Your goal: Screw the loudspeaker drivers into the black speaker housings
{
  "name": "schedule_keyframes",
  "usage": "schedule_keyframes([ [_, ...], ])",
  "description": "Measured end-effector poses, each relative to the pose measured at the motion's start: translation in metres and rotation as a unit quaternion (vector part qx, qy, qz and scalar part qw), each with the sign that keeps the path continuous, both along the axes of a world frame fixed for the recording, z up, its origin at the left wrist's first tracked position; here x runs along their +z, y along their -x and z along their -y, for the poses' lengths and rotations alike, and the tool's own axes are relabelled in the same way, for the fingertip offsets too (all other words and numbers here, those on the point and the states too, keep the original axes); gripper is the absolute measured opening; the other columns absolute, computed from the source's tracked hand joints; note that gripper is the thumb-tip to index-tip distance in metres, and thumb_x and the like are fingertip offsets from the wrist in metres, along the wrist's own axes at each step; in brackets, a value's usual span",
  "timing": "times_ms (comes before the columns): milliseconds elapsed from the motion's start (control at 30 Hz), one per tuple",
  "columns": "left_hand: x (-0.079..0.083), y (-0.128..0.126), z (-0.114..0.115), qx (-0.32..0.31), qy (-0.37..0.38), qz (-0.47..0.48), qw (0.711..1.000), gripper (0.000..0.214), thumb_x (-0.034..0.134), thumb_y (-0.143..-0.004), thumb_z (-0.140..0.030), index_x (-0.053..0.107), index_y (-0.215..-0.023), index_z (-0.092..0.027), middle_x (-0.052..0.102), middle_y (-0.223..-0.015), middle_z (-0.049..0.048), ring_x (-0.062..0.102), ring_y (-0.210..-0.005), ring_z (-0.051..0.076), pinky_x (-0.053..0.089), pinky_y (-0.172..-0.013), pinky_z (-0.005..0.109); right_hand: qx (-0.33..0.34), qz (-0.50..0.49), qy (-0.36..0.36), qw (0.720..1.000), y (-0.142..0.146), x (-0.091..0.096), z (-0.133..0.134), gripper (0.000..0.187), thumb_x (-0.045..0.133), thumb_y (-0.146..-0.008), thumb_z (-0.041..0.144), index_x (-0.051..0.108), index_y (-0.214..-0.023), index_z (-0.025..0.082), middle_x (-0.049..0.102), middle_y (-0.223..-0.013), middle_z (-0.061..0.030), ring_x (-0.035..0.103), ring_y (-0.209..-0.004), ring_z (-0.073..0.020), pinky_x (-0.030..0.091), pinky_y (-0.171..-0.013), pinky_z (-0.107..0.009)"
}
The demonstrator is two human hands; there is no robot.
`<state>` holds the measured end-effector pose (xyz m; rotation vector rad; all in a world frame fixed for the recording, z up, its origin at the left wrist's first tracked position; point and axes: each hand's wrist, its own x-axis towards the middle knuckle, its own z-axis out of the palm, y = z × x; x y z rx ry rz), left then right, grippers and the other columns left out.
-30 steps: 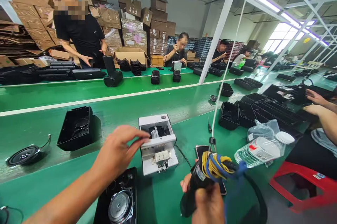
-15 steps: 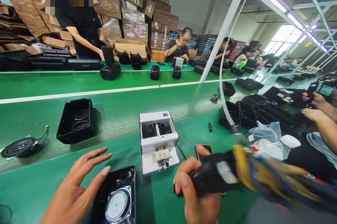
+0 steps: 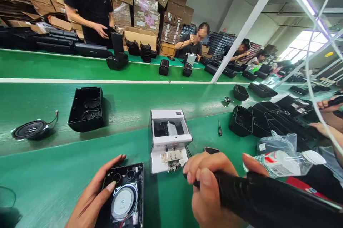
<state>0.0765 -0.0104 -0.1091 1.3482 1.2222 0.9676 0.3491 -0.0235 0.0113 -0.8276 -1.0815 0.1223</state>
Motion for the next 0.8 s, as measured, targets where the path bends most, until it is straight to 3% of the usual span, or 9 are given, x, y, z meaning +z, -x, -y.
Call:
schedule_keyframes([
  [167,-0.006,0.004,-0.001,-0.030,-0.004,-0.003,1.000,0.059,0.057,-0.112,-0.061,0.055,-0.168,-0.043,0.053,-0.180,0.0024,0.045,-0.169,0.035,0.032,-0.141,0.063,0.048,-0.019,0.047,0.998,0.008,0.000,-0.009,0.052,0.074,-0.105,0.019,0.049,-0.148,0.035,0.065,-0.073,0.0120,0.060,-0.053,-0.0151,0.058,-0.056,-0.033],
  [267,-0.008,0.005,0.000,-0.045,-0.015,0.006,0.999,0.057,0.055,-0.114,-0.058,0.052,-0.169,-0.046,0.053,-0.180,0.0005,0.046,-0.168,0.034,0.034,-0.141,0.061,0.044,-0.048,0.072,0.995,0.013,-0.004,-0.014,0.052,0.077,-0.105,0.018,0.052,-0.147,0.034,0.066,-0.073,0.0118,0.060,-0.053,-0.0140,0.059,-0.055,-0.031],
  [433,-0.007,0.000,0.003,-0.038,-0.011,0.021,0.999,0.058,0.054,-0.114,-0.056,0.053,-0.170,-0.042,0.056,-0.177,0.0050,0.050,-0.166,0.036,0.036,-0.140,0.063,0.070,-0.107,0.223,0.966,0.023,-0.014,0.003,0.059,0.084,-0.103,0.029,0.053,-0.153,0.032,0.064,-0.073,0.0099,0.059,-0.052,-0.0125,0.056,-0.051,-0.028],
  [500,-0.005,-0.004,0.005,-0.025,-0.008,0.032,0.999,0.057,0.053,-0.115,-0.056,0.054,-0.169,-0.041,0.057,-0.176,0.0056,0.050,-0.165,0.037,0.034,-0.141,0.064,0.080,-0.144,0.251,0.954,0.028,-0.012,0.015,0.061,0.083,-0.104,0.030,0.052,-0.155,0.034,0.062,-0.070,0.0106,0.058,-0.050,-0.0122,0.054,-0.050,-0.026],
  [600,-0.005,-0.007,0.007,-0.024,-0.015,0.038,0.999,0.054,0.051,-0.115,-0.056,0.055,-0.168,-0.041,0.057,-0.175,0.0046,0.050,-0.165,0.035,0.034,-0.141,0.062,0.085,-0.153,0.214,0.961,0.034,0.001,0.027,0.063,0.082,-0.105,0.028,0.050,-0.159,0.038,0.061,-0.065,0.0116,0.057,-0.046,-0.0133,0.054,-0.046,-0.028],
  [700,-0.006,-0.005,0.008,-0.034,-0.013,0.035,0.999,0.053,0.049,-0.116,-0.055,0.053,-0.168,-0.043,0.056,-0.176,0.0028,0.049,-0.165,0.032,0.034,-0.141,0.059,0.136,-0.142,0.166,0.966,0.041,0.014,0.027,0.061,0.080,-0.107,0.027,0.051,-0.158,0.043,0.062,-0.066,0.0107,0.057,-0.044,-0.0141,0.055,-0.044,-0.030],
  [800,-0.005,-0.004,0.009,-0.048,-0.002,0.039,0.998,0.055,0.049,-0.116,-0.056,0.052,-0.169,-0.042,0.054,-0.177,0.0039,0.048,-0.166,0.032,0.033,-0.142,0.058,0.167,-0.135,0.128,0.968,0.055,0.013,0.017,0.059,0.078,-0.109,0.029,0.050,-0.157,0.048,0.062,-0.069,0.0098,0.056,-0.045,-0.0144,0.057,-0.046,-0.032],
])
